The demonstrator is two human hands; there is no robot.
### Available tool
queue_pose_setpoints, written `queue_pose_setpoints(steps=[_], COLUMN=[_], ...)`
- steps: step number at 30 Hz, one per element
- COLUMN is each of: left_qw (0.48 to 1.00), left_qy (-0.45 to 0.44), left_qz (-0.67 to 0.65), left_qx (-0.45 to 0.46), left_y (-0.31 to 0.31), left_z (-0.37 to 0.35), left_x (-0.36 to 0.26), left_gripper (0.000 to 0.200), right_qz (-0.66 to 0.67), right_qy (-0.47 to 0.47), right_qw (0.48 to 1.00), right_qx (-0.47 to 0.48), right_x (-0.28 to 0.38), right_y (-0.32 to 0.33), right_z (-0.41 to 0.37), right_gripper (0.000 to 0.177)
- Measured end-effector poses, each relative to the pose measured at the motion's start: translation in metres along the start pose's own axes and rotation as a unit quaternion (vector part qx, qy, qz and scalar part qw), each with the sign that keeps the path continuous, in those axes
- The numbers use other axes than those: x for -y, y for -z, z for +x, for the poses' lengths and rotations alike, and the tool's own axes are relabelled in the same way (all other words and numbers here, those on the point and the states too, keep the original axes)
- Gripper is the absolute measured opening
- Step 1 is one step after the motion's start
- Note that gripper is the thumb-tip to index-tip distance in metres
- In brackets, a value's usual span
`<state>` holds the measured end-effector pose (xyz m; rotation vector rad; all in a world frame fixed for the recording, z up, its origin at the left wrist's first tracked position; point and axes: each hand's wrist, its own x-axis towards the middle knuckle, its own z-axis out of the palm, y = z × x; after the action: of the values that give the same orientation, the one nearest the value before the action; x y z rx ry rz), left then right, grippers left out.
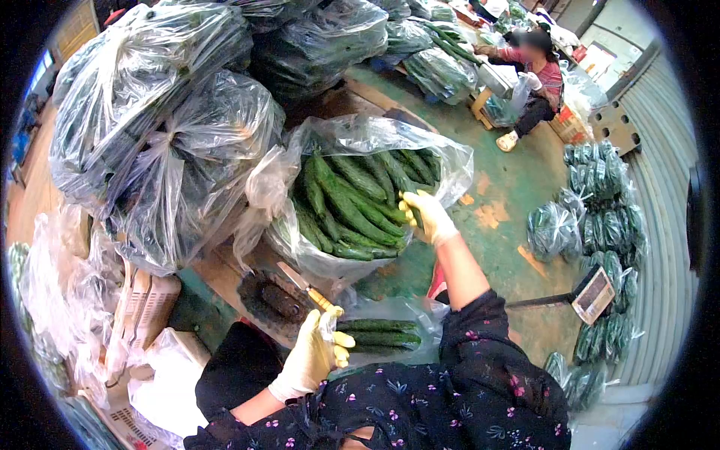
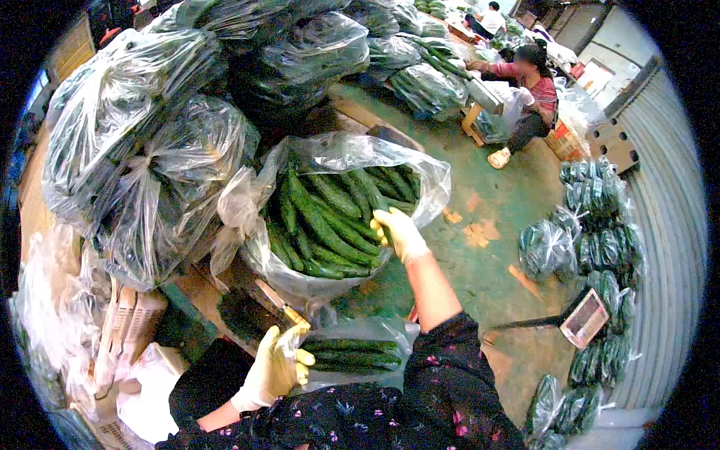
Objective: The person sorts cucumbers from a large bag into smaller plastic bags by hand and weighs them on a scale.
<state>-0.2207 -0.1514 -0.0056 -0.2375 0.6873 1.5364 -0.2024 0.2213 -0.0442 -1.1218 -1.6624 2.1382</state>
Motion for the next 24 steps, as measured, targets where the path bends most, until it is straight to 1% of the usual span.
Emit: queue_pose_setpoints(steps=[1,2,3,5,6,9,10,11,13,14,15,17,18,19,21,22,23,24], left_qw=[1.0,1.0,1.0,1.0,1.0,0.998,0.998,0.998,0.999,0.999,0.998,0.999,0.999,0.999,0.997,0.996,0.996,0.996], left_qy=[-0.006,-0.008,-0.013,-0.021,-0.021,-0.031,-0.026,-0.028,-0.032,-0.025,-0.026,-0.006,0.013,0.015,0.025,0.032,0.024,0.01], left_qz=[0.005,0.004,0.008,0.007,0.007,0.034,0.038,0.042,0.032,0.037,0.04,0.045,0.037,0.04,0.07,0.066,0.065,0.071], left_qx=[-0.005,-0.011,-0.014,-0.009,-0.021,-0.036,-0.031,-0.028,0.001,0.031,0.032,0.026,0.027,0.028,0.025,0.054,0.057,0.062], left_y=[-0.001,-0.004,-0.003,-0.003,-0.005,-0.011,-0.006,-0.004,0.001,0.008,0.006,-0.001,-0.007,-0.01,-0.013,-0.006,-0.003,0.002], left_z=[-0.001,-0.002,-0.001,0.0,-0.001,-0.004,-0.001,0.0,0.002,0.004,0.002,-0.002,-0.006,-0.01,-0.016,-0.014,-0.015,-0.015], left_x=[0.0,0.0,0.002,0.004,0.005,0.006,0.007,0.008,0.01,0.01,0.01,0.012,0.014,0.015,0.017,0.015,0.013,0.008], left_gripper=[0.055,0.054,0.053,0.053,0.052,0.053,0.057,0.057,0.056,0.057,0.057,0.057,0.06,0.06,0.064,0.068,0.066,0.065], right_qz=[0.038,0.073,0.11,0.138,0.154,0.229,0.272,0.313,0.33,0.354,0.355,0.314,0.286,0.269,0.235,0.175,0.115,0.098], right_qy=[-0.02,-0.04,-0.059,-0.086,-0.105,-0.111,-0.105,-0.101,-0.074,-0.059,-0.056,0.013,0.021,0.03,-0.034,-0.029,-0.025,-0.038], right_qw=[0.998,0.995,0.989,0.982,0.978,0.958,0.944,0.925,0.921,0.906,0.906,0.915,0.925,0.925,0.911,0.927,0.939,0.943], right_qx=[0.047,0.062,0.078,0.093,0.092,0.131,0.156,0.19,0.194,0.222,0.223,0.252,0.248,0.267,0.338,0.332,0.324,0.317], right_x=[-0.002,-0.011,-0.021,-0.042,-0.048,-0.069,-0.076,-0.084,-0.088,-0.094,-0.09,-0.083,-0.079,-0.079,-0.093,-0.108,-0.129,-0.153], right_y=[0.006,0.012,0.016,0.021,0.021,0.018,0.017,0.019,0.01,0.011,0.005,-0.007,-0.016,-0.028,-0.043,-0.045,-0.043,-0.038], right_z=[-0.024,-0.044,-0.062,-0.091,-0.105,-0.137,-0.144,-0.147,-0.159,-0.16,-0.166,-0.179,-0.185,-0.191,-0.194,-0.194,-0.193,-0.19], right_gripper=[0.023,0.025,0.028,0.033,0.036,0.043,0.046,0.045,0.042,0.041,0.041,0.046,0.052,0.052,0.048,0.044,0.04,0.034])
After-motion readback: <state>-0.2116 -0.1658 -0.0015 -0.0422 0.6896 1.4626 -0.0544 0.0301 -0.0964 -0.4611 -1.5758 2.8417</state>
